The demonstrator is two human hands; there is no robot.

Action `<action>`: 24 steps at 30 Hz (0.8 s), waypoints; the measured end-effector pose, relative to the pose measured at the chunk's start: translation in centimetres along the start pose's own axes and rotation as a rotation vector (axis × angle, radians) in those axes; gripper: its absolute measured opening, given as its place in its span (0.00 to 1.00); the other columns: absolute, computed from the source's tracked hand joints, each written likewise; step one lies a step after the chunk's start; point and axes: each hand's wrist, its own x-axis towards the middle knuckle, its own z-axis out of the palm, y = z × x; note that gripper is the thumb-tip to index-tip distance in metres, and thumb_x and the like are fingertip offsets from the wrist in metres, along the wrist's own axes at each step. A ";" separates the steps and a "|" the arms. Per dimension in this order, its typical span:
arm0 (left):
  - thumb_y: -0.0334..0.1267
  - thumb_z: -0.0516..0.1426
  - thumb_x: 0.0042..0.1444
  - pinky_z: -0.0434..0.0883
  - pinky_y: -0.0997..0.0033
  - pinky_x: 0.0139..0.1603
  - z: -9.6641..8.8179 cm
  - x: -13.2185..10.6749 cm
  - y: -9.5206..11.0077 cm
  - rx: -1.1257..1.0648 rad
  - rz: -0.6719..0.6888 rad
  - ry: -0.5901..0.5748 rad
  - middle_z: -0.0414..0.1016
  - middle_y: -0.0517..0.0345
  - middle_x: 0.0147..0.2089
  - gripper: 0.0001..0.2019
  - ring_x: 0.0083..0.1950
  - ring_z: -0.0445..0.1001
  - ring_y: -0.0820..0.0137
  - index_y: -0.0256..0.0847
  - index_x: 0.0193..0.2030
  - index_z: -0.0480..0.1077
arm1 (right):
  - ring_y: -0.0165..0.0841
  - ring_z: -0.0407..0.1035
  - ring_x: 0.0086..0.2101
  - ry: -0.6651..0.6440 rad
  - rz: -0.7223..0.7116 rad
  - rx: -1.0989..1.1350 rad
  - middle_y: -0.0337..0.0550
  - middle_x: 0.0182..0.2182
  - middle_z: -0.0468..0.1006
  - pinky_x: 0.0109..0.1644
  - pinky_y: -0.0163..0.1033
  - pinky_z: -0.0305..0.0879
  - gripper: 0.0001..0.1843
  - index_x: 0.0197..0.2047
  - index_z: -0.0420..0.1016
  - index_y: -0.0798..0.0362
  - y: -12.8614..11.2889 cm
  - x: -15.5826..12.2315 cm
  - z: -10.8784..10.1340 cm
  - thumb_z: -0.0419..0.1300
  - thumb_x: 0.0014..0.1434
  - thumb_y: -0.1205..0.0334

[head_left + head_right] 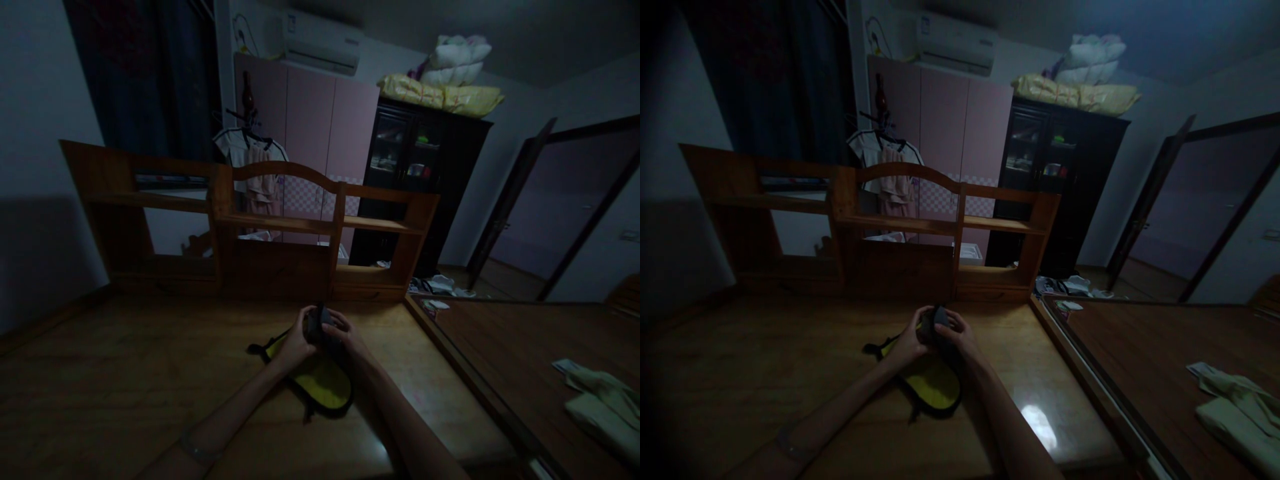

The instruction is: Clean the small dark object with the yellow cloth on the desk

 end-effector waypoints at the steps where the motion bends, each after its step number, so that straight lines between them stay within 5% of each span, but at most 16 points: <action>1: 0.27 0.68 0.35 0.70 0.61 0.53 0.0 0.0 0.1 -0.004 0.002 0.001 0.66 0.48 0.58 0.42 0.52 0.73 0.61 0.43 0.58 0.53 | 0.43 0.73 0.46 -0.002 -0.004 -0.002 0.46 0.46 0.78 0.50 0.46 0.66 0.29 0.51 0.74 0.49 -0.1 -0.1 0.0 0.71 0.45 0.56; 24: 0.32 0.63 0.47 0.63 0.56 0.63 0.0 -0.2 -0.3 0.125 0.073 -0.032 0.61 0.45 0.64 0.42 0.62 0.65 0.59 0.42 0.66 0.47 | 0.44 0.70 0.49 0.009 -0.038 -0.055 0.45 0.49 0.75 0.52 0.47 0.64 0.30 0.52 0.72 0.44 -0.2 -0.1 0.1 0.71 0.44 0.60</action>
